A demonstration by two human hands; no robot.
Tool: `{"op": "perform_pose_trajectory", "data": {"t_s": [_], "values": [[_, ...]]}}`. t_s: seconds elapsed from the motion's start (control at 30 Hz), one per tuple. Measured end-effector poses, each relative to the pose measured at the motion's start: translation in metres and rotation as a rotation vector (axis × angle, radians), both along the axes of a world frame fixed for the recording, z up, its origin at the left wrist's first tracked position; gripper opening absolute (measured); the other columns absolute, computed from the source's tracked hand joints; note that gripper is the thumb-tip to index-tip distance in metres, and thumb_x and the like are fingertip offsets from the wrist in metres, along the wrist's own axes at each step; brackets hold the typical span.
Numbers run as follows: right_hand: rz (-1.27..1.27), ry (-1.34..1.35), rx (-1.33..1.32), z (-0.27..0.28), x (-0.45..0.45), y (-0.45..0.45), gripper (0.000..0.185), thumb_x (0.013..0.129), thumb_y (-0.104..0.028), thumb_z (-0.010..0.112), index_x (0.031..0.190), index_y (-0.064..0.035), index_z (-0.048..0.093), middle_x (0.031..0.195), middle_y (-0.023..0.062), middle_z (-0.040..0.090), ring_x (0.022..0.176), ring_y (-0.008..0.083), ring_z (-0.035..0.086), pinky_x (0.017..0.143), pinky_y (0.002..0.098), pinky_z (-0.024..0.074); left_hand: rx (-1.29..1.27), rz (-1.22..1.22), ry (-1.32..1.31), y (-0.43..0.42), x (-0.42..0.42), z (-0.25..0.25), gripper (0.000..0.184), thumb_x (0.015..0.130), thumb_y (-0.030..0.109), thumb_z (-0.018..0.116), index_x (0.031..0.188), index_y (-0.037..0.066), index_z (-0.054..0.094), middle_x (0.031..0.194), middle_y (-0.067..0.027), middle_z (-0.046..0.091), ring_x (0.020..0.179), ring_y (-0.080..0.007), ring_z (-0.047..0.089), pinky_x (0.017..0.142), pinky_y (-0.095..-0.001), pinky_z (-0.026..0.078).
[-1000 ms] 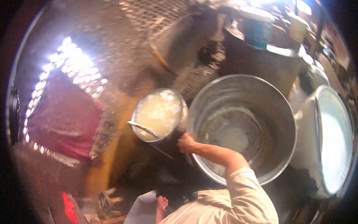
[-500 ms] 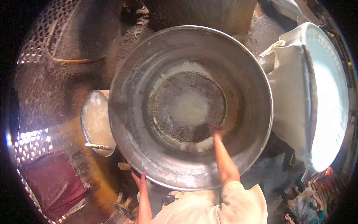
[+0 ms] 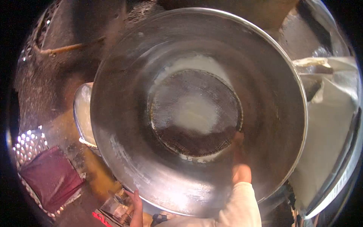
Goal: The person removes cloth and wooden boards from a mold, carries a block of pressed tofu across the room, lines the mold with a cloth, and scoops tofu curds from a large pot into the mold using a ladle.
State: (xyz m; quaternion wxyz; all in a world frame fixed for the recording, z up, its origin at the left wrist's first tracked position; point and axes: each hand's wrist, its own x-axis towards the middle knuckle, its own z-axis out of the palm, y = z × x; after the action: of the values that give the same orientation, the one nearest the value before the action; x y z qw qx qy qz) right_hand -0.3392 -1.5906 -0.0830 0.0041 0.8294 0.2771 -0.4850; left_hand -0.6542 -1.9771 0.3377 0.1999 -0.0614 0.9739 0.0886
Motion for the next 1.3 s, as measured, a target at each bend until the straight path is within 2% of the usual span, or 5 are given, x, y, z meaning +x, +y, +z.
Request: {"op": "perform_pose_trajectory", "data": {"t_s": [0.23,0.5,0.7,0.93,1.3], "values": [[0.066,0.021,-0.036,0.049,-0.014,0.019,0.048,0.081,-0.013,0.052,0.126,-0.0026,0.038,0.107,0.0141,0.056,0.091,0.0293,0.057,0.078,0.0403,0.0443,0.261,0.027,0.026,-0.001,-0.001,-0.003,0.080,0.081,0.020,0.053,0.135,-0.010,0.002,0.140,-0.0304,0.013,0.131,-0.0378,0.017,0.107,-0.0369,0.013],[0.021,0.343,0.481,0.187,-0.064,-0.001,0.017,0.063,-0.003,0.054,0.079,0.0017,0.055,0.066,0.0088,0.052,0.054,0.0188,0.049,0.048,0.0336,0.0371,0.672,0.022,0.037,-0.034,-0.006,0.001,0.071,0.084,0.031,0.052,0.135,-0.005,0.019,0.140,-0.0224,0.023,0.130,-0.0316,0.023,0.106,-0.0371,0.017],[0.244,0.559,0.648,0.298,-0.129,-0.035,0.021,0.063,-0.003,0.054,0.083,-0.0014,0.058,0.065,-0.0001,0.055,0.055,0.0112,0.048,0.051,0.0271,0.0400,0.907,0.204,0.003,-0.105,-0.006,-0.013,0.050,0.088,0.029,0.050,0.126,-0.002,0.040,0.125,-0.0173,0.046,0.114,-0.0254,0.045,0.093,-0.0352,0.037],[0.499,-0.045,1.104,0.394,-0.120,-0.067,0.027,0.059,-0.012,0.057,0.084,-0.0026,0.062,0.064,0.0088,0.061,0.055,0.0235,0.058,0.058,0.0387,0.0470,0.845,0.698,-0.281,-0.276,0.031,-0.095,0.031,0.080,0.030,0.054,0.106,0.014,0.055,0.084,-0.0005,0.057,0.059,-0.0138,0.055,0.047,-0.0291,0.041],[0.918,-0.526,1.806,0.704,-0.168,-0.195,0.017,0.082,-0.020,0.052,0.086,-0.0066,0.062,0.071,0.0144,0.062,0.068,0.0329,0.060,0.064,0.0392,0.0462,0.915,0.994,-0.366,-0.509,0.060,-0.200,0.038,0.084,0.038,0.049,0.106,0.008,0.054,0.085,-0.0102,0.057,0.076,-0.0267,0.058,0.060,-0.0449,0.045]]}}
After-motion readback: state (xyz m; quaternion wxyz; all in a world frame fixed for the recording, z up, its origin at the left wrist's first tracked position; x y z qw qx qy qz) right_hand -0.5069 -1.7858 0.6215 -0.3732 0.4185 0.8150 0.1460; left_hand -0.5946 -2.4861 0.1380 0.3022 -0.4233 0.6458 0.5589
